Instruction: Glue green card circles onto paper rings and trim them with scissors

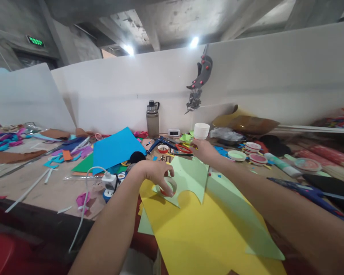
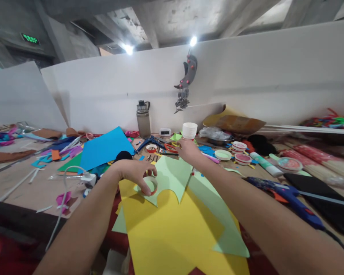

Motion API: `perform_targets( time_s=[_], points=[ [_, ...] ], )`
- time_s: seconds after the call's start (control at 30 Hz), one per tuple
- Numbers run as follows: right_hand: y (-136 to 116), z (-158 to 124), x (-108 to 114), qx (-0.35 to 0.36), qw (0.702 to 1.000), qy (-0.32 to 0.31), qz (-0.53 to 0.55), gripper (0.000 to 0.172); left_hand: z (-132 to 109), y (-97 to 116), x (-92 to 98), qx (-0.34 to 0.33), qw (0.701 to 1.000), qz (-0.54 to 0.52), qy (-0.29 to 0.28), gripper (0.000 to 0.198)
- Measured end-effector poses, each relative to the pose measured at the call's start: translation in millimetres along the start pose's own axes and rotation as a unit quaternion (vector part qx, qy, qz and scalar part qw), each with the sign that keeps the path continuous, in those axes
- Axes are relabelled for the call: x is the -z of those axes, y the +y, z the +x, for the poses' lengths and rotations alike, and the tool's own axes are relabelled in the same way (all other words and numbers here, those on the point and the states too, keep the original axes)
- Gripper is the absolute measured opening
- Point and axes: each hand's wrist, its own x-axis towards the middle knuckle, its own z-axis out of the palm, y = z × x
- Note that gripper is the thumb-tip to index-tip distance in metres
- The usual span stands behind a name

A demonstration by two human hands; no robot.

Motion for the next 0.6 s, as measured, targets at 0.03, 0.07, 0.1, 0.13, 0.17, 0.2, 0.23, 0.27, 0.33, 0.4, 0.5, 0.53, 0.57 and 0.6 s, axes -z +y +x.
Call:
perform_targets(
  time_s=[0.03, 0.07, 0.1, 0.13, 0.17, 0.2, 0.23, 0.27, 0.33, 0.4, 0.5, 0.53, 0.57, 0.6],
  points=[
    [-1, 6, -3, -0.001, 1.000, -0.010, -0.002, 0.021, 1, -1, 0.0, -0.002, 1.000, 0.001, 0.001, 0.074],
    [-2, 12, -7, -0.006, 1.000, -0.016, -0.004, 0.022, 1, -2, 0.1, -0.004, 1.000, 0.004, 0.002, 0.073],
    [-3, 17, -10, -0.012, 1.000, -0.021, -0.006, 0.025, 1, -2, 0.2, -0.006, 1.000, 0.007, 0.000, 0.073],
    [-3, 21, -12, -0.020, 0.999, -0.026, -0.009, 0.028, 2, -2, 0.5, -0.007, 1.000, 0.012, -0.003, 0.073],
    [-3, 25, -14, -0.027, 0.999, -0.028, -0.011, 0.031, 2, -2, 0.7, -0.007, 1.000, 0.015, -0.007, 0.073],
    [-4, 29, -16, -0.033, 0.999, -0.030, -0.013, 0.033, 1, -1, 0.9, -0.006, 1.000, 0.019, -0.011, 0.072],
    [-4, 32, -16, -0.038, 0.999, -0.032, -0.014, 0.034, 1, -1, 1.1, -0.005, 1.000, 0.022, -0.017, 0.072],
    [-4, 34, -16, -0.040, 0.999, -0.031, -0.013, 0.032, 1, -1, 1.1, -0.003, 1.000, 0.024, -0.020, 0.072],
    [-5, 36, -14, -0.041, 0.999, -0.026, -0.008, 0.027, 2, -1, 0.7, 0.001, 1.000, 0.024, -0.020, 0.072],
    [-4, 34, -10, -0.038, 0.999, -0.016, 0.004, 0.024, 4, -2, 0.0, -0.002, 1.000, 0.025, -0.019, 0.071],
    [-2, 25, -1, -0.038, 0.999, -0.003, 0.032, 0.024, 5, -3, -0.2, -0.022, 0.999, 0.034, -0.025, 0.072],
    [-1, 20, 2, -0.040, 0.998, 0.002, 0.042, 0.024, 6, -4, 0.2, -0.026, 0.999, 0.034, -0.027, 0.074],
    [0, 14, 5, -0.043, 0.998, 0.008, 0.051, 0.024, 5, -4, 1.0, -0.027, 0.999, 0.034, -0.026, 0.075],
    [1, 8, 8, -0.046, 0.997, 0.016, 0.060, 0.023, 5, -3, 2.1, -0.026, 0.999, 0.033, -0.028, 0.077]
  ],
)
